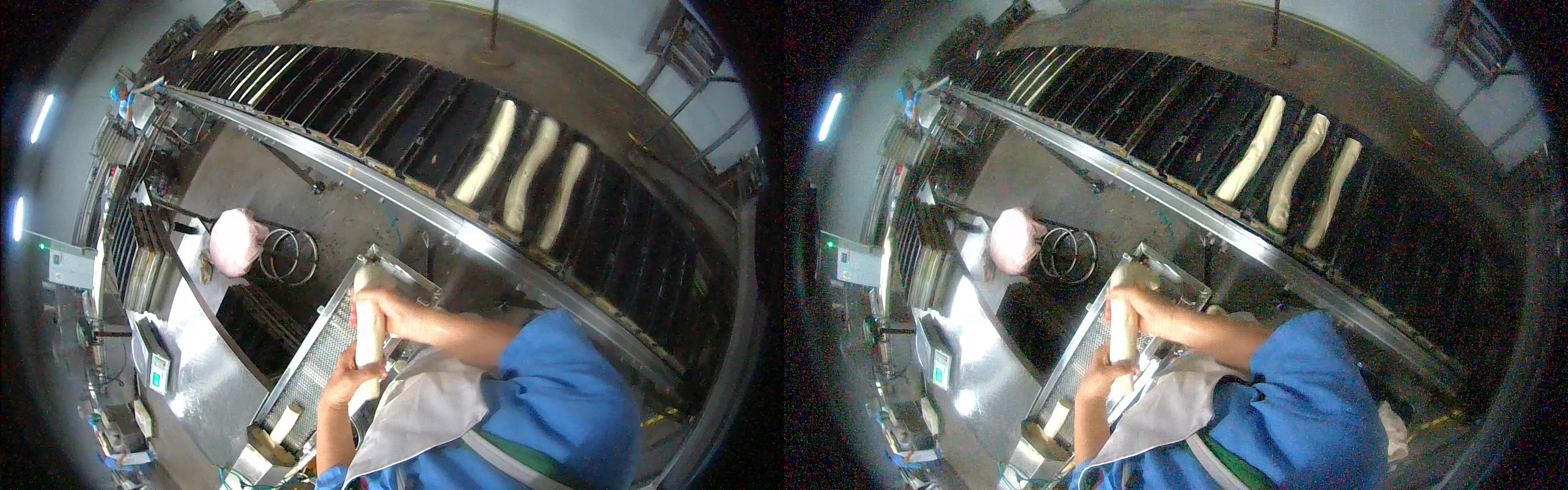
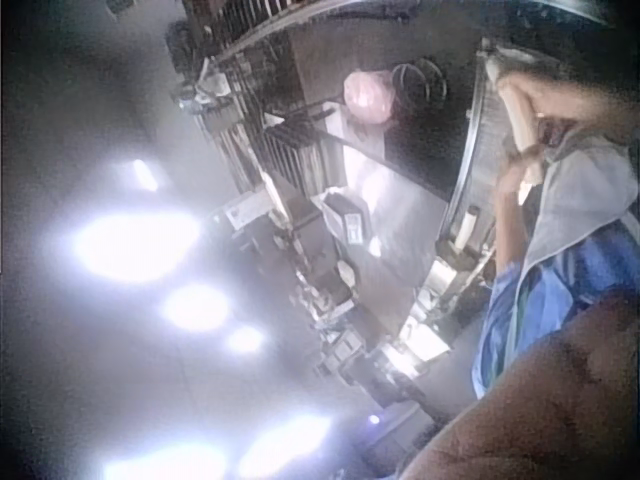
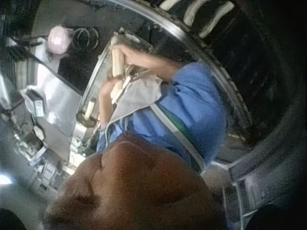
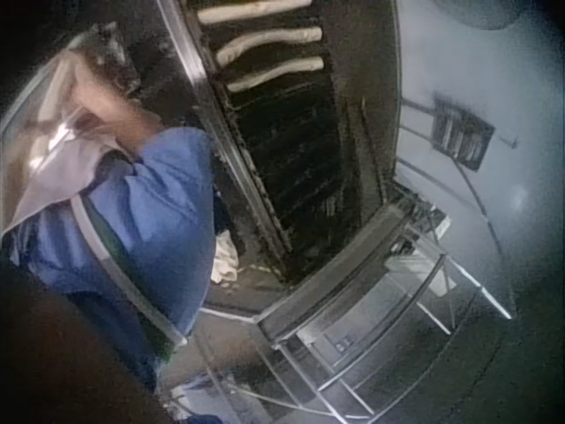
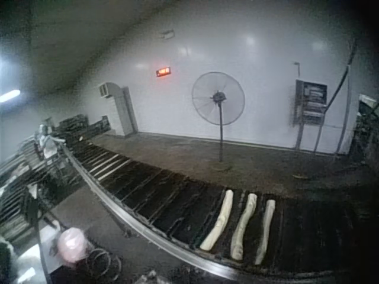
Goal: The person receives long pieces of dough from a conveyor, aligns them, and places them into rows of dark baking pans moving on a larger conveyor.
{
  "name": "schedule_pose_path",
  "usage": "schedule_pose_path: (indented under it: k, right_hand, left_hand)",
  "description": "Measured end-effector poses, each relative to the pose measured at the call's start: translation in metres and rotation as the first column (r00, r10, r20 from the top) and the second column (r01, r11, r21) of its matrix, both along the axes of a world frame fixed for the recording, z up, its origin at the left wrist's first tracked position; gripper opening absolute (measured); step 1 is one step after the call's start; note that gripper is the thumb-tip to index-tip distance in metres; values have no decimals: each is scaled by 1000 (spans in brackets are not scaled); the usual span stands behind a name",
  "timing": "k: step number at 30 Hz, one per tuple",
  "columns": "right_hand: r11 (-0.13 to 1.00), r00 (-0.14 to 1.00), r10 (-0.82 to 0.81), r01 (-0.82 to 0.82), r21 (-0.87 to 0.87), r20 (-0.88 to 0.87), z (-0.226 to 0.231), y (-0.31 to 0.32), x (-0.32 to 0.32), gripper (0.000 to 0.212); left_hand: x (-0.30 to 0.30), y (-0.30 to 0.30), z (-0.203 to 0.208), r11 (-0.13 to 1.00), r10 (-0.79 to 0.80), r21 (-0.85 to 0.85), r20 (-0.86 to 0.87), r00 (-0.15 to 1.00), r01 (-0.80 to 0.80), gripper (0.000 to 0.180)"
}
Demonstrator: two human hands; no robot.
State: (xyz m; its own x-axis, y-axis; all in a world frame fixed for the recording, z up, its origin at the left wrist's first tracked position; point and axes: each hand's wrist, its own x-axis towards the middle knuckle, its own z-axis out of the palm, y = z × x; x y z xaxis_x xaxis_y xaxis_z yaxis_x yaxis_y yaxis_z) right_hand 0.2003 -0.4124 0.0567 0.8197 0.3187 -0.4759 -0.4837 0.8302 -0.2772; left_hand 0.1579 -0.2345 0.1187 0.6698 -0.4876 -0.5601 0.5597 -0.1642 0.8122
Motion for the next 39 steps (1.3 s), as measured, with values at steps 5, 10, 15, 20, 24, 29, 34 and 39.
schedule_pose_path:
  k: [5,10,15,20,24,29,34,39]
  right_hand:
    - [916,860,-318,388,-106,399,96,-85,38,36]
    - [685,750,-509,650,-330,422,93,-184,121,47]
    - [124,719,-595,523,-843,359,12,-232,147,67]
    - [-162,969,17,247,-955,247,-27,-178,133,55]
    - [-728,945,324,284,-624,52,-35,-162,133,54]
    - [-799,945,319,223,-559,-79,-23,-158,157,38]
    - [-822,951,289,185,-539,-114,-27,-159,156,32]
    - [-789,959,283,215,-575,-30,-19,-165,119,36]
  left_hand:
    - [-3,22,-16,987,-16,-163,-34,999,10,48]
    - [-26,84,-83,951,157,245,152,976,-191,48]
    - [-43,138,-111,677,-39,626,556,830,-387,67]
    - [-72,209,-148,341,-514,893,439,737,-294,76]
    - [-78,210,-133,99,-261,972,232,937,-213,84]
    - [-85,256,-132,-132,-138,980,130,982,-148,68]
    - [-78,276,-132,-124,-178,992,-41,983,19,60]
    - [-70,300,-150,553,-111,833,95,989,-18,35]
